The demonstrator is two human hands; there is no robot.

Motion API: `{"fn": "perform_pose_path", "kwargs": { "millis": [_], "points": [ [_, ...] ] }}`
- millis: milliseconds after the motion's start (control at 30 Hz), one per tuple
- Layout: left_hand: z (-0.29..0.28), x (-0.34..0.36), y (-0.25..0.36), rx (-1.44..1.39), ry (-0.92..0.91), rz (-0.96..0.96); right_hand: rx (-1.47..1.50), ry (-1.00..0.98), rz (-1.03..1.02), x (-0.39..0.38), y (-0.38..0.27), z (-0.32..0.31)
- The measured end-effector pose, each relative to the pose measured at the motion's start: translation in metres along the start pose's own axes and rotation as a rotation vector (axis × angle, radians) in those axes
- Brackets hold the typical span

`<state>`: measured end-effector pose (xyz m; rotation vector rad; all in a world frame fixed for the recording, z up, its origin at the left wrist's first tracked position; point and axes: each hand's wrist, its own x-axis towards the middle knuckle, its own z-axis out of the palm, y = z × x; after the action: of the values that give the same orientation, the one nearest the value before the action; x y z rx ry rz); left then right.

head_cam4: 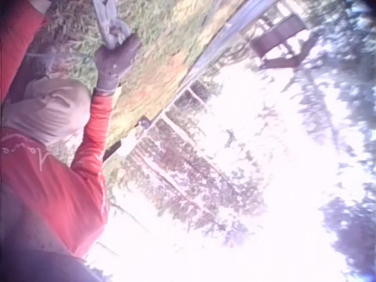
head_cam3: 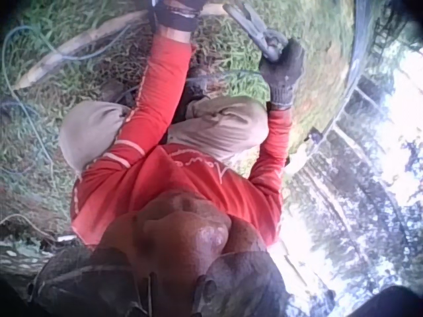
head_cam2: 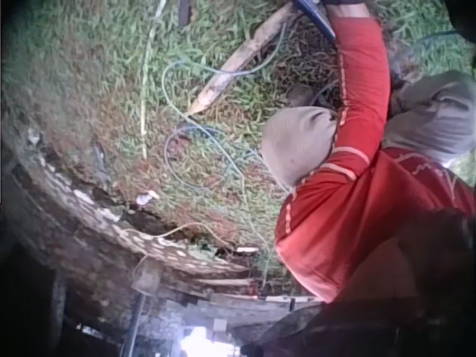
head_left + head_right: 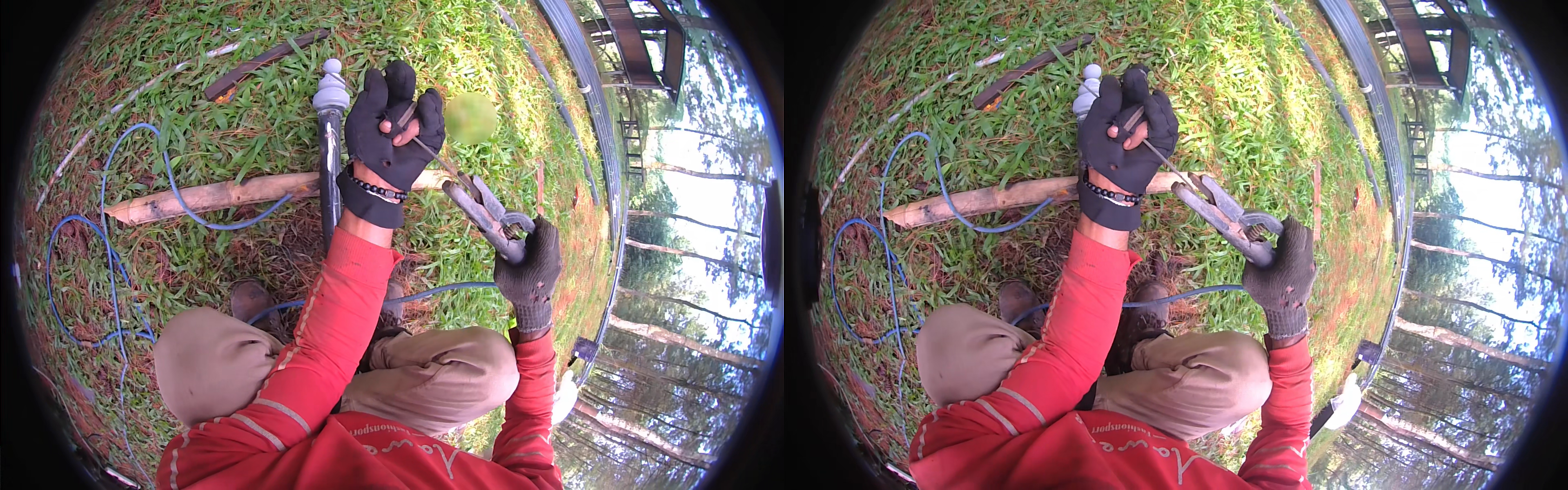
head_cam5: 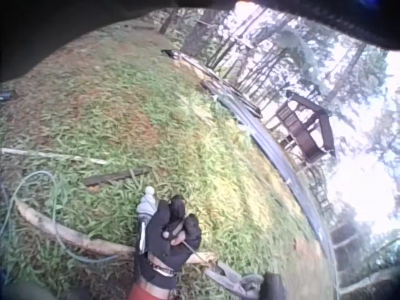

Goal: The person places a decorative cap onto a metal pipe, uses pliers to adjust a component, and then uses a welding tool to fuse the cap to the pipe, creating sparks.

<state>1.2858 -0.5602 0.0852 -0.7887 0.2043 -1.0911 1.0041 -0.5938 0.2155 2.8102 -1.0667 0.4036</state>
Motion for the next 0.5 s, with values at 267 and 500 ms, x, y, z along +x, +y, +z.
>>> {"fn": "perform_pose_path", "kwargs": {
  "millis": [267,500],
  "points": [
    [-0.006,-0.002,-0.004,0.042,-0.056,-0.033,0.018,0.026,0.017,0.007,-0.014,-0.013],
    [-0.004,-0.004,0.001,0.108,-0.022,0.015,0.026,0.062,-0.092,0.012,-0.013,-0.008]
  ]
}}
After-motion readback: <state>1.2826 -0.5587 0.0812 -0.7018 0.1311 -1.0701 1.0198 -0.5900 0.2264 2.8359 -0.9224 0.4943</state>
